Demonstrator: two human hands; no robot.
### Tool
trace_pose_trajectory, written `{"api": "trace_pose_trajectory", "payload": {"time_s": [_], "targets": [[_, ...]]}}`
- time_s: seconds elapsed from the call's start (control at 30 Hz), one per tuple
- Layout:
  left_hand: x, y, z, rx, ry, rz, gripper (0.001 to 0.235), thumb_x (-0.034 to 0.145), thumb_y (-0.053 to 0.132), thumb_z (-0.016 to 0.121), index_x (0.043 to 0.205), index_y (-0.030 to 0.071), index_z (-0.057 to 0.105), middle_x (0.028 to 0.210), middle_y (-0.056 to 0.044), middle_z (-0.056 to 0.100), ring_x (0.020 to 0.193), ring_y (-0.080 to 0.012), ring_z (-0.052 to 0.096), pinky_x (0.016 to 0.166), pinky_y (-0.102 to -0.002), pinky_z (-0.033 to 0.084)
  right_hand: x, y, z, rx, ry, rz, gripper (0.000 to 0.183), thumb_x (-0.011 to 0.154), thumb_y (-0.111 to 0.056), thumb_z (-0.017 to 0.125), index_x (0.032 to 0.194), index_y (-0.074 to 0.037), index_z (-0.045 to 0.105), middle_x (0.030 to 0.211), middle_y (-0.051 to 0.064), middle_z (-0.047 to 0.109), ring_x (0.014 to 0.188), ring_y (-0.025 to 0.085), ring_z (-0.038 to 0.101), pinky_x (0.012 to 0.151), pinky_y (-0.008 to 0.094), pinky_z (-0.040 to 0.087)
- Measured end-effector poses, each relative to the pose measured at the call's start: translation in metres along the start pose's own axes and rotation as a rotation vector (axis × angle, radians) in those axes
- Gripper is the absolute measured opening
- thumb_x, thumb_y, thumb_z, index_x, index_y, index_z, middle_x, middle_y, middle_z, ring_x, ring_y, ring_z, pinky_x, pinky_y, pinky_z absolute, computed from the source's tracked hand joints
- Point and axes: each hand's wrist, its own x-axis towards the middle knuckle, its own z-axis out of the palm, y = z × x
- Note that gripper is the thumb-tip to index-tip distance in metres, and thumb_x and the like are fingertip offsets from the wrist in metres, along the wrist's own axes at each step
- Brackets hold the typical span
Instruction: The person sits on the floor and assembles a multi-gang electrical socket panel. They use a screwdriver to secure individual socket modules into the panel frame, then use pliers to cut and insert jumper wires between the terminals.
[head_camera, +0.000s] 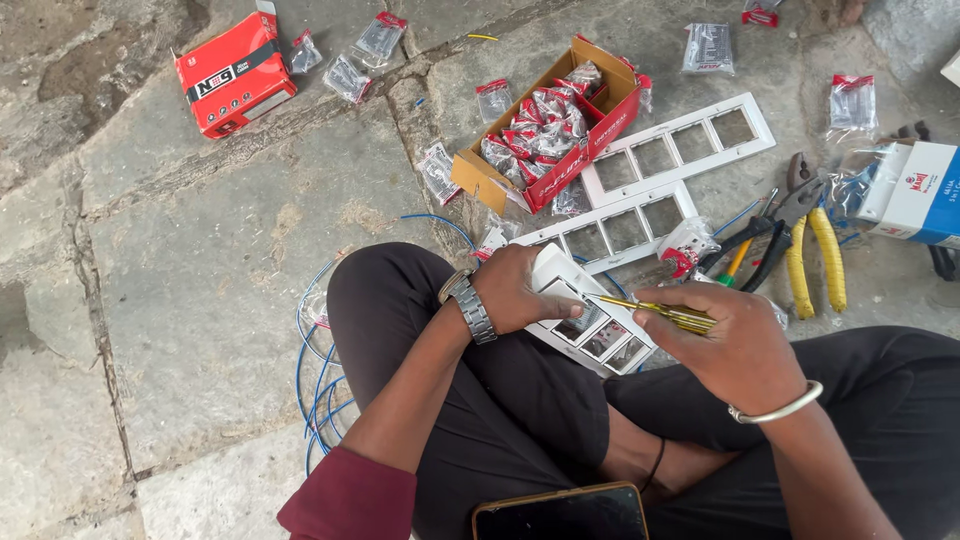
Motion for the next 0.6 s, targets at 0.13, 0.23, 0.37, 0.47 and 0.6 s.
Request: {"api": "trace_pose_trajectory", "payload": {"time_s": [0.13, 0.23, 0.37, 0.47, 0.6], "targets": [[-0.0014, -0.0015, 0.0005, 0.008, 0.019, -0.017, 0.06, 0.065, 0.052, 0.087, 0.098, 0.004, 0.074, 0.082, -0.014, 0.077, 0.077, -0.0287, 0.076, 0.074, -0.04, 0.058, -0.0005, -0.0027, 0.0024, -0.014, 0.015, -0.03, 0.027, 0.082, -0.027, 0.078, 0.106, -0.014, 0.081, 0.094, 0.007, 0.081, 0.077, 0.016, 0.078, 0.071, 0.028, 0.057], [0.0008, -0.0027, 0.0002, 0.035, 0.025, 0.002, 0.061, 0.065, 0.053, 0.088, 0.097, 0.003, 0.073, 0.082, -0.014, 0.076, 0.078, -0.0289, 0.075, 0.075, -0.04, 0.058, -0.002, -0.0041, 0.0015, -0.014, 0.011, 0.004, 0.027, 0.081, -0.026, 0.079, 0.105, -0.014, 0.081, 0.093, 0.007, 0.081, 0.074, 0.015, 0.078, 0.068, 0.028, 0.057], [0.0018, -0.0036, 0.001, 0.005, 0.012, 0.007, 0.063, 0.066, 0.055, 0.087, 0.098, 0.003, 0.073, 0.081, -0.014, 0.076, 0.077, -0.0286, 0.075, 0.074, -0.04, 0.058, -0.0029, -0.0055, 0.0006, 0.005, 0.01, -0.041, 0.028, 0.08, -0.025, 0.079, 0.106, -0.014, 0.081, 0.092, 0.007, 0.081, 0.073, 0.014, 0.078, 0.066, 0.027, 0.057], [0.0012, -0.0042, 0.0017, 0.021, 0.007, -0.02, 0.064, 0.065, 0.056, 0.086, 0.097, 0.003, 0.074, 0.081, -0.014, 0.076, 0.076, -0.0287, 0.076, 0.074, -0.04, 0.059, -0.0024, -0.0077, 0.0024, 0.005, 0.018, -0.017, 0.026, 0.081, -0.025, 0.079, 0.104, -0.013, 0.081, 0.091, 0.006, 0.081, 0.072, 0.014, 0.078, 0.066, 0.027, 0.057], [0.0008, -0.006, 0.0031, 0.021, 0.002, -0.044, 0.066, 0.064, 0.058, 0.086, 0.096, 0.002, 0.074, 0.081, -0.015, 0.076, 0.077, -0.0291, 0.076, 0.074, -0.041, 0.059, -0.0021, -0.0102, 0.002, -0.016, -0.023, 0.075, 0.027, 0.08, -0.025, 0.079, 0.105, -0.015, 0.082, 0.087, 0.006, 0.082, 0.067, 0.016, 0.077, 0.061, 0.029, 0.056]]}}
